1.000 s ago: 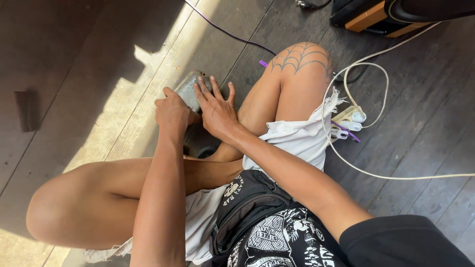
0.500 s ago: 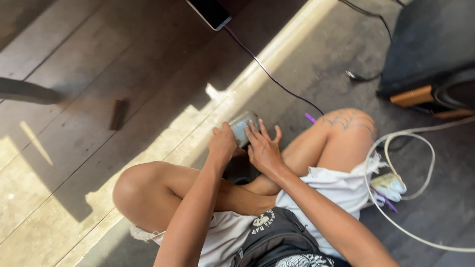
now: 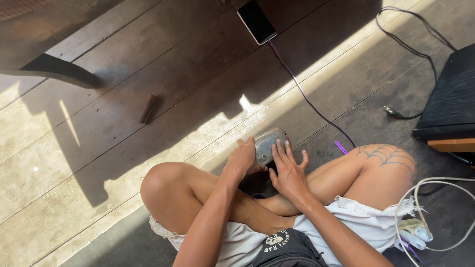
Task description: The person manually sands a metal motorcycle component to smooth its surface using sandpaper.
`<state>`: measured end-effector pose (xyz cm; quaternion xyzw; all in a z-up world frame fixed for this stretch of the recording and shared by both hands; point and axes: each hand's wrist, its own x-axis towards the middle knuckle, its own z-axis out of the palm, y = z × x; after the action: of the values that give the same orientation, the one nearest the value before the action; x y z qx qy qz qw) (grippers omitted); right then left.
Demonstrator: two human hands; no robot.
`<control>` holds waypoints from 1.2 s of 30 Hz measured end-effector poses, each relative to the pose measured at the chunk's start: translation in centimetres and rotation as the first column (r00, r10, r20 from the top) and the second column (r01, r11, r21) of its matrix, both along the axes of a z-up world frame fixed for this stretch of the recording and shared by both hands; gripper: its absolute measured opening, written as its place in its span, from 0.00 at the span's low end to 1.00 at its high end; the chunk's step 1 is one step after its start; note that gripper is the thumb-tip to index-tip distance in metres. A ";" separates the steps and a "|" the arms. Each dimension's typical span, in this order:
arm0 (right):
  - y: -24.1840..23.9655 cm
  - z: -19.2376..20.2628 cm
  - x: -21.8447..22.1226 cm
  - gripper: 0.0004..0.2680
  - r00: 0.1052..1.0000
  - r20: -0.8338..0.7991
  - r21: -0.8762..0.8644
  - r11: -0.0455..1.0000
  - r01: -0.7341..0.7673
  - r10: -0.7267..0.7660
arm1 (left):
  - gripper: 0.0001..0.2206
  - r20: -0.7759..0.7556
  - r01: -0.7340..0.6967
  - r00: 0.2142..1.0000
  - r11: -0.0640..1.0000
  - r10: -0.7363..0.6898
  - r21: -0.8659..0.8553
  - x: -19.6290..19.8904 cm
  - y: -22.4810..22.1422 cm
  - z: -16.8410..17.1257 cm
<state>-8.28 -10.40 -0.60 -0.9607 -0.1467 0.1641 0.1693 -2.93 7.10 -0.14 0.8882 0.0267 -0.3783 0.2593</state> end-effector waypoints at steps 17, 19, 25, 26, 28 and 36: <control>0.6 0.4 0.9 0.30 0.998 -0.016 0.002 0.998 0.058 -0.058 | 0.43 -0.244 0.117 0.963 0.993 -0.118 -0.018 3.4 0.1 2.2; 0.5 0.1 1.5 0.30 0.994 -0.018 0.003 0.994 0.108 -0.108 | 0.45 -0.266 0.093 0.959 0.995 -0.097 -0.028 3.6 0.3 2.0; 0.7 0.4 1.3 0.31 0.994 -0.064 0.037 0.996 0.087 -0.085 | 0.46 -0.262 0.136 0.955 0.990 -0.139 -0.029 3.6 0.2 0.6; 0.7 0.6 1.5 0.31 0.995 -0.066 0.038 0.996 0.084 -0.081 | 0.46 -0.264 0.133 0.955 0.991 -0.135 -0.028 3.8 0.2 1.4; 0.8 1.0 1.8 0.31 0.992 -0.059 0.030 0.994 0.109 -0.107 | 0.42 -0.278 0.119 0.952 0.991 -0.129 -0.053 4.1 0.2 2.9; 0.6 0.1 0.9 0.33 0.997 -0.033 0.014 0.997 0.072 -0.071 | 0.43 -0.250 0.133 0.958 0.990 -0.138 -0.037 3.8 0.3 2.6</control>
<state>-7.41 -9.83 -0.48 -0.9612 -0.1108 0.1721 0.1847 0.83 7.41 2.43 0.8299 -0.0052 -0.5054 0.2362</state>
